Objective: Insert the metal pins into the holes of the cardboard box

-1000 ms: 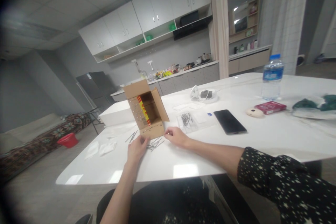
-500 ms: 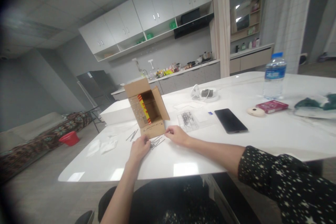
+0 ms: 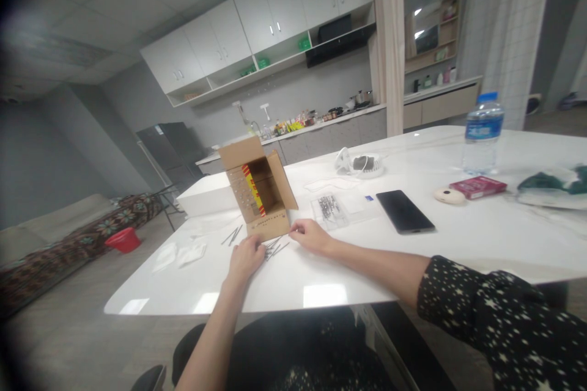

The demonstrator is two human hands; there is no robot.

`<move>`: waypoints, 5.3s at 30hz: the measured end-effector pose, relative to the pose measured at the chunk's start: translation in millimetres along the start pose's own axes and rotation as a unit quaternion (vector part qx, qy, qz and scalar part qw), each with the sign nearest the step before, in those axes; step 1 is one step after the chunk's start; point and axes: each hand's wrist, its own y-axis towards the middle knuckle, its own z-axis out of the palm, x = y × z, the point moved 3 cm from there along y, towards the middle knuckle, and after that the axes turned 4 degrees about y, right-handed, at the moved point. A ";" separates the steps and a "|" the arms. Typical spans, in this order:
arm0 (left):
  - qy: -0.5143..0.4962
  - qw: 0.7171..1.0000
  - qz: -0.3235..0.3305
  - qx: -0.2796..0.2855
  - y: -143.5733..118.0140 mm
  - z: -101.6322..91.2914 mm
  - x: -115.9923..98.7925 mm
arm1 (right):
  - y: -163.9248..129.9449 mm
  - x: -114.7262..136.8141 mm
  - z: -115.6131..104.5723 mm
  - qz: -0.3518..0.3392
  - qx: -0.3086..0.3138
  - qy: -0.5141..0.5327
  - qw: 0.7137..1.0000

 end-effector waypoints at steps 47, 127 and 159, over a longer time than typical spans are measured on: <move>-0.189 0.943 -0.009 -0.274 12.5 -0.1 25.3 | 0.6 -0.8 0.0 0.013 0.000 -0.006 1.000; -0.166 0.983 0.002 -0.082 6.8 0.6 1.9 | 1.5 -3.2 1.9 0.010 0.010 -0.009 1.000; -0.210 0.915 0.048 -0.340 11.8 -3.1 18.1 | 2.2 -5.6 5.1 0.004 0.010 -0.008 1.000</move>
